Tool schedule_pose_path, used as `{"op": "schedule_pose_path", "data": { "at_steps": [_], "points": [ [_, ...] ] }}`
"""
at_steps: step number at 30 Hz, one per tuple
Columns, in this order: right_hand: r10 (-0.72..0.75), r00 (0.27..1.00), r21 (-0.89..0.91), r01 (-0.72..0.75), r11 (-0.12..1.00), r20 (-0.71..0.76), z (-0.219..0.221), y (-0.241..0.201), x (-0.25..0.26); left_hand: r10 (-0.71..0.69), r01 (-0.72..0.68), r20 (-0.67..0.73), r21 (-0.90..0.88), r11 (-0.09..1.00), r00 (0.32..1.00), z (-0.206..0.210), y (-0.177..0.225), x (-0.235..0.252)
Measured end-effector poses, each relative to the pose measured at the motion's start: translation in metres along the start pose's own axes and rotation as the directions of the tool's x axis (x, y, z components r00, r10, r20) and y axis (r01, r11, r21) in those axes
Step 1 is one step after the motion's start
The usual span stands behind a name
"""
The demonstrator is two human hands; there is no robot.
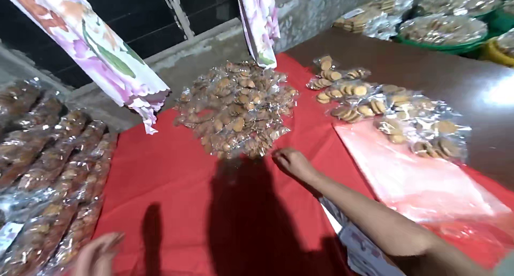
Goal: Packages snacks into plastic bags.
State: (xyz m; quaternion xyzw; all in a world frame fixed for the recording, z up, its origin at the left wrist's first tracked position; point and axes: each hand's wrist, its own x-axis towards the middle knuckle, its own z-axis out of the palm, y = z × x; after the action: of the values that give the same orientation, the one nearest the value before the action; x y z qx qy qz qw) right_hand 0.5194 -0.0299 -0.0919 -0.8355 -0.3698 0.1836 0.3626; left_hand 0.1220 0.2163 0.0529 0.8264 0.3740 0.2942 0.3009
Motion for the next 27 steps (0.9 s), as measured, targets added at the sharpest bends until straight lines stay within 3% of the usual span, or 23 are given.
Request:
{"op": "schedule_pose_path", "data": {
  "at_steps": [3,4,6,8,10,12,15,19,22,24,26,27],
  "points": [
    [-0.103,0.988,0.039,0.108,0.993,-0.117,0.013,-0.004,0.072,0.141,-0.147,0.276,0.003,0.989,0.951,0.143,0.049,0.075],
    [-0.138,0.985,-0.025,0.136,0.990,-0.108,0.024,-0.004,0.088,0.156,-0.176,0.349,0.025,0.984,0.924,0.188,0.048,0.101],
    [-0.089,0.995,-0.140,0.095,0.986,0.047,0.041,-0.003,0.106,0.132,-0.199,0.415,0.122,0.972,0.900,0.261,0.030,0.148],
    [-0.109,0.987,-0.197,0.132,0.972,0.122,0.049,0.002,0.107,0.041,-0.135,0.421,0.196,0.971,0.906,0.307,0.016,0.177],
    [-0.132,0.961,-0.188,0.181,0.965,0.243,0.047,0.006,0.088,0.003,-0.092,0.369,0.224,0.970,0.929,0.333,0.006,0.166],
    [-0.168,0.919,-0.189,0.248,0.950,0.357,0.054,0.011,0.046,0.056,-0.146,0.323,0.260,0.954,0.945,0.332,-0.004,0.127],
    [-0.314,0.890,-0.170,0.383,0.908,0.331,0.074,0.016,-0.036,0.149,-0.246,0.324,0.283,0.927,0.934,0.304,-0.015,0.052],
    [-0.440,0.873,-0.149,0.474,0.868,0.213,0.083,0.023,-0.117,0.068,-0.137,0.264,0.256,0.957,0.962,0.265,-0.014,-0.062],
    [-0.212,0.948,0.065,0.202,0.977,0.237,0.049,0.016,-0.138,-0.019,0.011,0.284,0.029,1.000,0.959,0.234,-0.017,-0.109],
    [-0.097,0.995,0.110,0.098,0.989,-0.012,0.037,0.018,-0.151,-0.087,0.115,0.328,-0.069,0.991,0.941,0.206,-0.018,-0.117],
    [0.011,0.980,0.193,0.027,0.981,-0.197,0.030,0.009,-0.163,-0.192,0.187,0.404,0.051,0.981,0.895,0.188,-0.015,-0.105],
    [0.059,0.988,0.249,-0.022,0.968,-0.146,0.029,0.001,-0.168,-0.233,0.198,0.450,0.123,0.972,0.862,0.186,-0.012,-0.095]
  ]
}}
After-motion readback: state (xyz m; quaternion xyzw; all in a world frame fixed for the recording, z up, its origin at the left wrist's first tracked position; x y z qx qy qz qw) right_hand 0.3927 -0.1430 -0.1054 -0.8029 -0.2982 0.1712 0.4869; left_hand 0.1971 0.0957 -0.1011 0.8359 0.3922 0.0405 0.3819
